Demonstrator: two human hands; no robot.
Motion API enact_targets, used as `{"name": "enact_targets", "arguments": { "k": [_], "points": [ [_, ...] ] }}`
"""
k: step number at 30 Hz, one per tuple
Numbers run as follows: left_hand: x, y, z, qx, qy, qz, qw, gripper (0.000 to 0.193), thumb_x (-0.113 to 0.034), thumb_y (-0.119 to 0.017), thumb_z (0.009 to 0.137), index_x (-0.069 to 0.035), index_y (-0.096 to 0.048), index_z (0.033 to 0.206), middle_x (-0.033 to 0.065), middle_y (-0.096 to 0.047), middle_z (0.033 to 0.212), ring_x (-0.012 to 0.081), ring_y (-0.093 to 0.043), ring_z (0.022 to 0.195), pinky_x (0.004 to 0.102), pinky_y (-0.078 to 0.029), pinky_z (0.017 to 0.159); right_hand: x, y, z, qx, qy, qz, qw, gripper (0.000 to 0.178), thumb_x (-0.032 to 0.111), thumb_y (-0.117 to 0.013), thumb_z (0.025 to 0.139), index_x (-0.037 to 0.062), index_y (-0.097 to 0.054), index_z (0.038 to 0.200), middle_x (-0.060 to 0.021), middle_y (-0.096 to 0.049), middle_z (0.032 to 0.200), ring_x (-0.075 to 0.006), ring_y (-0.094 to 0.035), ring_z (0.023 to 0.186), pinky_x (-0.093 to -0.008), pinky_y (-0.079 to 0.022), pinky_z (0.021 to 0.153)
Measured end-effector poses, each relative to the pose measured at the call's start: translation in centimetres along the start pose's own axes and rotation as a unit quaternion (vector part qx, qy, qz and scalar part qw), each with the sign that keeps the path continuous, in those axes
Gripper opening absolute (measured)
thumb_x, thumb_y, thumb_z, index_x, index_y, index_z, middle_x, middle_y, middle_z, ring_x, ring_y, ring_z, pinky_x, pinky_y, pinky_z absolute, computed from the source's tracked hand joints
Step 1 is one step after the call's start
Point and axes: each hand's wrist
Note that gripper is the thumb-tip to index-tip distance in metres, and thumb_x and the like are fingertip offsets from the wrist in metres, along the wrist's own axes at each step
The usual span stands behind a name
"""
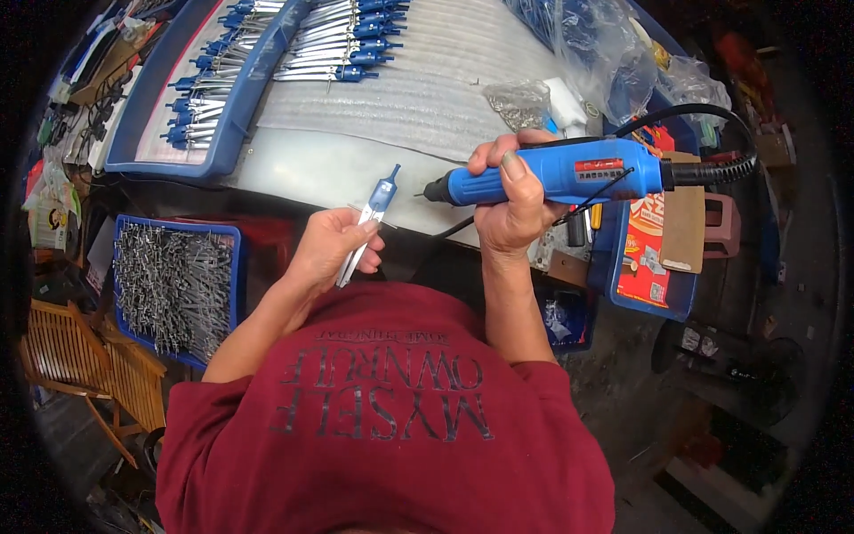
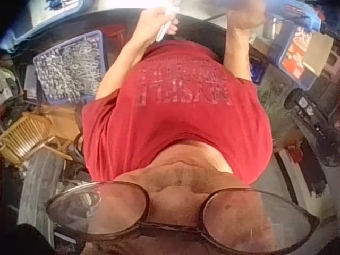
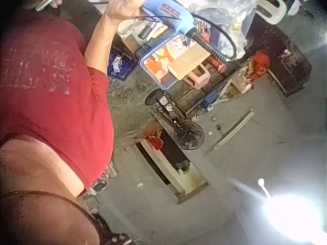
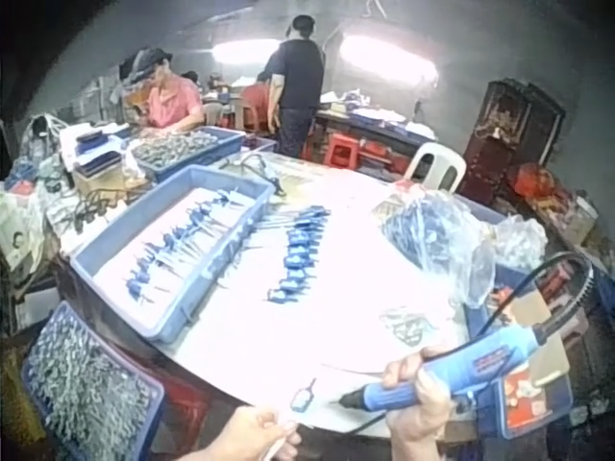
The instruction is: Assembling small plastic components using an electric screwdriver at a manual workstation.
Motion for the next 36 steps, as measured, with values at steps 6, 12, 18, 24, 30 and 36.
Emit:
{"name": "enact_targets", "arguments": {
  "k": [6, 12, 18, 24, 30, 36],
  "points": [
    [1.1, 0.0, 0.1, 0.003, 0.028, 0.002, 1.000, 0.016, -0.012, -0.051, 0.077, 0.004, -0.050, 0.079, 0.0087, -0.054, 0.064, 0.0114, -0.052, 0.048, 0.0209, -0.044, 0.042, -0.4, 0.0, -0.1, -0.007, 0.014, -0.011, 1.000, 0.028, 0.012, -0.050, 0.065, 0.0038, -0.044, 0.092, -0.0084, -0.045, 0.066, -0.0198, -0.044, 0.057, -0.0307, -0.038, 0.057],
    [1.5, -0.1, 0.3, 0.008, 0.014, -0.003, 1.000, 0.015, -0.011, -0.051, 0.077, 0.003, -0.050, 0.079, 0.0076, -0.053, 0.063, 0.0104, -0.051, 0.046, 0.0204, -0.043, 0.040, -0.4, -0.9, -0.3, 0.024, 0.004, -0.015, 1.000, 0.029, 0.010, -0.051, 0.064, 0.0025, -0.044, 0.091, -0.0099, -0.045, 0.066, -0.0200, -0.044, 0.056, -0.0312, -0.039, 0.055],
    [1.7, 0.0, 0.4, 0.015, 0.005, -0.004, 1.000, 0.014, -0.011, -0.050, 0.077, 0.003, -0.049, 0.078, 0.0073, -0.053, 0.062, 0.0105, -0.051, 0.047, 0.0205, -0.042, 0.040, -0.5, -1.9, -0.6, 0.035, 0.000, -0.023, 0.999, 0.030, 0.010, -0.051, 0.064, 0.0027, -0.044, 0.092, -0.0107, -0.046, 0.065, -0.0203, -0.045, 0.055, -0.0312, -0.039, 0.055],
    [1.5, -0.1, 0.4, 0.010, 0.004, 0.011, 1.000, 0.012, -0.009, -0.048, 0.077, 0.003, -0.049, 0.077, 0.0066, -0.053, 0.062, 0.0103, -0.050, 0.046, 0.0201, -0.041, 0.039, -0.8, -2.4, -0.6, 0.062, -0.003, -0.045, 0.997, 0.030, 0.010, -0.051, 0.064, 0.0030, -0.044, 0.093, -0.0106, -0.046, 0.065, -0.0205, -0.046, 0.055, -0.0314, -0.039, 0.055],
    [1.3, -0.3, 0.2, 0.006, 0.003, 0.027, 1.000, 0.012, -0.009, -0.047, 0.078, 0.002, -0.049, 0.075, 0.0060, -0.052, 0.061, 0.0096, -0.049, 0.045, 0.0197, -0.041, 0.039, -1.0, -2.3, -0.7, 0.065, -0.012, -0.045, 0.997, 0.031, 0.011, -0.051, 0.064, 0.0029, -0.044, 0.093, -0.0103, -0.046, 0.065, -0.0206, -0.046, 0.055, -0.0311, -0.039, 0.055],
    [1.3, -0.4, 0.1, -0.001, 0.006, 0.036, 0.999, 0.012, -0.009, -0.047, 0.078, 0.002, -0.050, 0.074, 0.0058, -0.052, 0.061, 0.0095, -0.049, 0.045, 0.0195, -0.040, 0.038, -1.0, -2.7, -0.8, 0.065, -0.016, -0.056, 0.996, 0.032, 0.011, -0.051, 0.064, 0.0026, -0.043, 0.093, -0.0102, -0.046, 0.065, -0.0204, -0.046, 0.056, -0.0308, -0.039, 0.055]
  ]
}}
Point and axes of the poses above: each hand's wrist, its own z-axis towards the middle knuckle, its own y-axis out of the back of the hand, x = y × z
